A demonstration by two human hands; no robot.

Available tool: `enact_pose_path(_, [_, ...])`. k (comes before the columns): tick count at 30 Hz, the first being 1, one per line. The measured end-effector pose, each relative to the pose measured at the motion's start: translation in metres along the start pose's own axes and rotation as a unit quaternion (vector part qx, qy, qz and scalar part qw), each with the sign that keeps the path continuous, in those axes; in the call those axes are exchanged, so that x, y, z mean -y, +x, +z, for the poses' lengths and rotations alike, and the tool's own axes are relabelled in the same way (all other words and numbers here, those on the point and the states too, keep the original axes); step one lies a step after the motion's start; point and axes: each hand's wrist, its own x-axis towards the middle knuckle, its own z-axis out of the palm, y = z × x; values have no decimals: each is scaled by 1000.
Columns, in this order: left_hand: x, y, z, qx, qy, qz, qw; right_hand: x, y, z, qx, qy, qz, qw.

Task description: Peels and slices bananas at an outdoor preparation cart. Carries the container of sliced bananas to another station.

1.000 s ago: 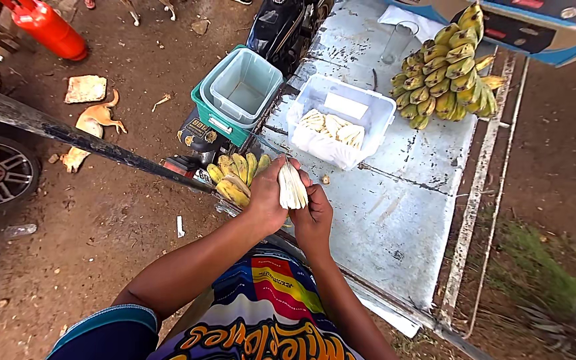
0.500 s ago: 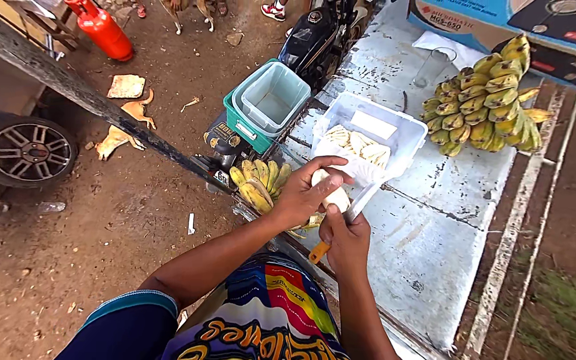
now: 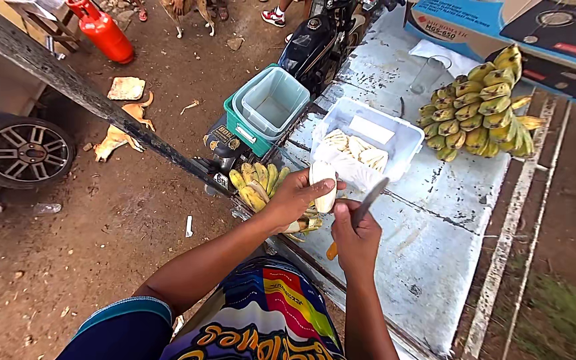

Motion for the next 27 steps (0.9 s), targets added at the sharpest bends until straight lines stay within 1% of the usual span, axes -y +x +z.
enact_pose_path(2, [1, 1, 1, 11, -32, -13, 999, -2, -5, 8, 45, 78, 38, 995])
enact_pose_path(4, [4, 2, 2, 31, -44, -17, 998, -1, -8, 17, 30, 152, 57, 986])
enact_pose_path(6, [4, 2, 3, 20, -38, 4, 999, -1, -8, 21, 5, 176, 56, 983])
enact_pose_path(9, [0, 2, 1, -5, -24, 40, 999, -5, -7, 22, 0, 166, 48, 985])
enact_pose_path(17, [-1, 1, 5, -34, -31, 71, 996, -5, -10, 29, -12, 162, 29, 986])
enact_pose_path(22, [-1, 1, 8, -70, -48, 65, 994, -5, -10, 31, -13, 161, 28, 986])
enact_pose_path(27, [2, 0, 7, -89, -48, 63, 993, -4, -11, 33, -17, 162, 26, 986])
